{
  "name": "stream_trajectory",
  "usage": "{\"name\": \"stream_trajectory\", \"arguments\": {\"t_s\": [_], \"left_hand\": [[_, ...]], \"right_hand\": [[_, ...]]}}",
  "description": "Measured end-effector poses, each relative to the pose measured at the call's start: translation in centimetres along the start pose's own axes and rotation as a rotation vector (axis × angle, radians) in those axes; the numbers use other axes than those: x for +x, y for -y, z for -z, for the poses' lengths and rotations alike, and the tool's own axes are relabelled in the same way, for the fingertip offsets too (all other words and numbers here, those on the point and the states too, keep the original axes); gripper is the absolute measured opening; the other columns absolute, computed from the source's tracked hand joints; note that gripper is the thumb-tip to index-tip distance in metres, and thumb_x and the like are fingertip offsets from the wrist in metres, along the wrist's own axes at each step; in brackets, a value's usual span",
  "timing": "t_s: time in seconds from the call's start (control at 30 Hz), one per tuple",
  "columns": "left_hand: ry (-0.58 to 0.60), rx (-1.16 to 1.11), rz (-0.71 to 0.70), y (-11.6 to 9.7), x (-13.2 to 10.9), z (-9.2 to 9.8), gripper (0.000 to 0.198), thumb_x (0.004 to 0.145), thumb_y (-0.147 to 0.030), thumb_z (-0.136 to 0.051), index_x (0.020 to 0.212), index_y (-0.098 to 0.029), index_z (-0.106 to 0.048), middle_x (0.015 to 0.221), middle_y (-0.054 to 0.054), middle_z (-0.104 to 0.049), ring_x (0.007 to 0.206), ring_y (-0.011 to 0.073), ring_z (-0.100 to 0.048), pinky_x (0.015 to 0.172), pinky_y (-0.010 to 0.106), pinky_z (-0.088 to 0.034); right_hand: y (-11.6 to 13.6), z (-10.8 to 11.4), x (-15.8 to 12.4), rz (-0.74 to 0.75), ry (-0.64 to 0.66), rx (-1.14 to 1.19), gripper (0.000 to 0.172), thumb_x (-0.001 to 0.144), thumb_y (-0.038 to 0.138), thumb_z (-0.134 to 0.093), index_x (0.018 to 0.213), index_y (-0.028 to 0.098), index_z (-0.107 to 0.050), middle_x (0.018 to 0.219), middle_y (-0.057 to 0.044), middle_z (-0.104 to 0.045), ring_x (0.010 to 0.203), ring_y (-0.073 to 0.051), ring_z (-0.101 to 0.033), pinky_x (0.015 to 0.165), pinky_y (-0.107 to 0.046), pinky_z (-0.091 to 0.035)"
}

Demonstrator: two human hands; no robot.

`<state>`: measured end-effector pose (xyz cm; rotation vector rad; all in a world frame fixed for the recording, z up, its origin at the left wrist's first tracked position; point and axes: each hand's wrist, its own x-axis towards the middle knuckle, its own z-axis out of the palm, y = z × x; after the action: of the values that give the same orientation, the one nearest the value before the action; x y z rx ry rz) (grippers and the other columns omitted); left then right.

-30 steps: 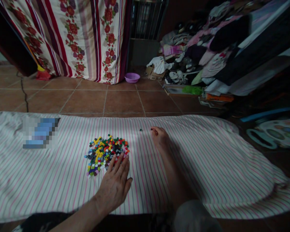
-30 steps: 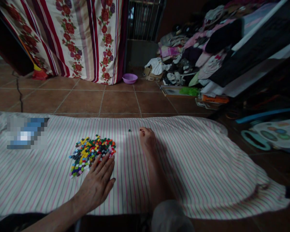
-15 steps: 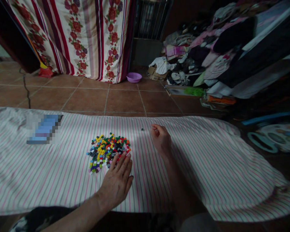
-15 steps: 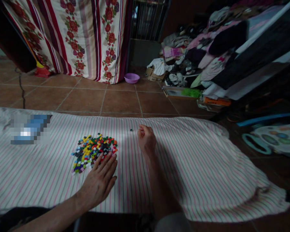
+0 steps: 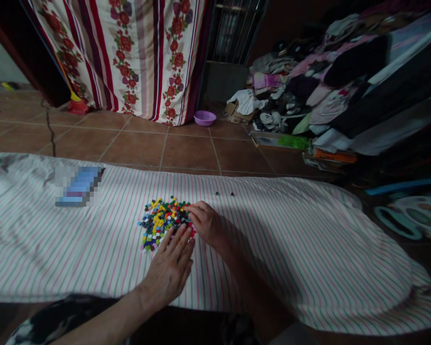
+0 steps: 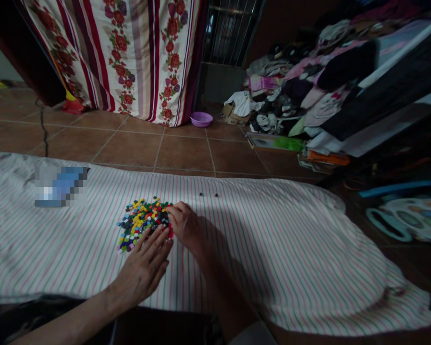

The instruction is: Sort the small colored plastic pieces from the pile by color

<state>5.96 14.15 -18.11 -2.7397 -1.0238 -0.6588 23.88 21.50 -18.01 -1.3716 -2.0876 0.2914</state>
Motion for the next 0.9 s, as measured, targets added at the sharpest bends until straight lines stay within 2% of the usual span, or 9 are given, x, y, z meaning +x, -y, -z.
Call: {"name": "stream_trajectory", "arguments": {"t_s": [0.13,0.23,0.47,0.6,0.73,0.9], "left_hand": [[-0.059,0.024,0.053,0.9,-1.2,0.9,0.039,0.092,-0.027,-0.047,0.128,-0.016,-0.057,0.146,0.01,-0.047,0.143,0.0265,-0.032,0.118,0.046,-0.027],[-0.082,0.043,0.12,1.8,-1.7,1.3,0.038,0.092,-0.028,-0.048,0.126,-0.015,-0.058,0.147,0.012,-0.046,0.144,0.0275,-0.029,0.118,0.047,-0.028],[-0.054,0.11,0.268,4.9,-2.1,1.1,0.051,0.092,-0.029,-0.049,0.138,-0.01,-0.044,0.154,0.022,-0.029,0.147,0.0357,-0.016,0.111,0.053,-0.035],[-0.091,0.129,0.31,6.3,-1.8,0.4,0.054,0.093,-0.032,-0.046,0.142,-0.011,-0.039,0.154,0.024,-0.029,0.146,0.0362,-0.018,0.109,0.056,-0.035],[-0.084,0.113,0.31,6.3,-1.0,-0.1,0.052,0.093,-0.033,-0.046,0.141,-0.014,-0.042,0.155,0.021,-0.029,0.146,0.036,-0.018,0.109,0.056,-0.034],[-0.052,0.098,0.274,4.6,0.2,-0.5,0.049,0.093,-0.033,-0.048,0.139,-0.016,-0.046,0.155,0.019,-0.029,0.145,0.036,-0.023,0.11,0.056,-0.034]], "right_hand": [[0.5,-0.5,0.2,-0.015,0.039,-0.03,0.027,0.091,0.014,-0.051,0.112,0.022,-0.066,0.097,-0.007,-0.062,0.093,-0.019,-0.061,0.085,-0.033,-0.052],[0.8,-0.7,0.3,-0.015,0.048,-0.051,0.023,0.091,0.014,-0.051,0.107,0.021,-0.066,0.095,-0.006,-0.062,0.09,-0.017,-0.061,0.083,-0.03,-0.052],[1.2,-0.6,0.4,0.006,0.035,0.002,0.018,0.09,0.01,-0.05,0.091,0.02,-0.065,0.091,-0.006,-0.063,0.089,-0.018,-0.061,0.083,-0.032,-0.051],[1.3,-0.4,0.5,0.038,0.048,0.035,0.018,0.087,0.007,-0.052,0.087,0.02,-0.063,0.09,-0.005,-0.064,0.088,-0.018,-0.061,0.083,-0.032,-0.051],[1.3,-0.4,0.7,0.029,0.052,0.053,0.017,0.085,0.006,-0.054,0.088,0.02,-0.064,0.09,-0.005,-0.066,0.09,-0.019,-0.062,0.084,-0.033,-0.051],[1.2,-0.5,0.6,0.027,0.058,0.054,0.022,0.085,0.005,-0.051,0.092,0.02,-0.065,0.093,-0.006,-0.066,0.092,-0.019,-0.062,0.085,-0.033,-0.052]]}}
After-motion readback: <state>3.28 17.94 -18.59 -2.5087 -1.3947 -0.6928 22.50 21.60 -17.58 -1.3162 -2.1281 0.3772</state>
